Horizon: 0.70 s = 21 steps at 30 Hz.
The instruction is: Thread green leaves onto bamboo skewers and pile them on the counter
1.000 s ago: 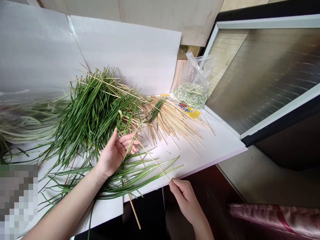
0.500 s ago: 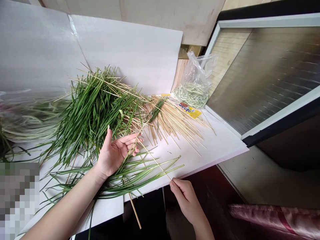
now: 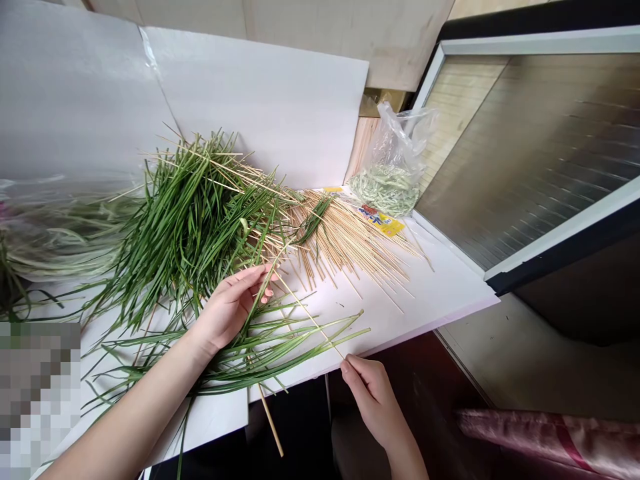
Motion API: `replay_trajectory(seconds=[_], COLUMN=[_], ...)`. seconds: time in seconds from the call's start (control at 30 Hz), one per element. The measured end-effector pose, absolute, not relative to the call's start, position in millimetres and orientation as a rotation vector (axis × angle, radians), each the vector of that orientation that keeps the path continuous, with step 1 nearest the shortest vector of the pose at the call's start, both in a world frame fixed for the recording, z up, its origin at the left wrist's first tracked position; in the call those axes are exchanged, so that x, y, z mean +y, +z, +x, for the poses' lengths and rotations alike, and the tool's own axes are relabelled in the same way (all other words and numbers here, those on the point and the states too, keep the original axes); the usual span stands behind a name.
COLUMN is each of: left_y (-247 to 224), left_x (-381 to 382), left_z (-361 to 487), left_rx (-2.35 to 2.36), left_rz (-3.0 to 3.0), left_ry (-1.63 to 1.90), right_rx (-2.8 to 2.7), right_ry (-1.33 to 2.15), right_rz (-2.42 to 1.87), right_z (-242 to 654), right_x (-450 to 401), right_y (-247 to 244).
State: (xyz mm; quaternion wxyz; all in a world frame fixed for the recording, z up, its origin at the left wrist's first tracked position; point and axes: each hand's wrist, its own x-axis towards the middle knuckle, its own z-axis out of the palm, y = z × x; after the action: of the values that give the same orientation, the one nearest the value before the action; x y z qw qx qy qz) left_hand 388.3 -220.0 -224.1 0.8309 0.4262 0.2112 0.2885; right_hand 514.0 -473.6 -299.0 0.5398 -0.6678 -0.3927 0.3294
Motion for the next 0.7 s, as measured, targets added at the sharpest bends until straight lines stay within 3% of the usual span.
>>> replay_trajectory(seconds=[0.7], left_y=[-225.1], left_x=[-224.1], left_z=[388.6], left_rx=[0.485], left_rz=[0.961], left_ry=[0.706], right_rx=[-0.922], right_ry=[0.793], right_rz=[-1.617], right_z=[514.1], right_x=[-473.8], right_y=[-298.8])
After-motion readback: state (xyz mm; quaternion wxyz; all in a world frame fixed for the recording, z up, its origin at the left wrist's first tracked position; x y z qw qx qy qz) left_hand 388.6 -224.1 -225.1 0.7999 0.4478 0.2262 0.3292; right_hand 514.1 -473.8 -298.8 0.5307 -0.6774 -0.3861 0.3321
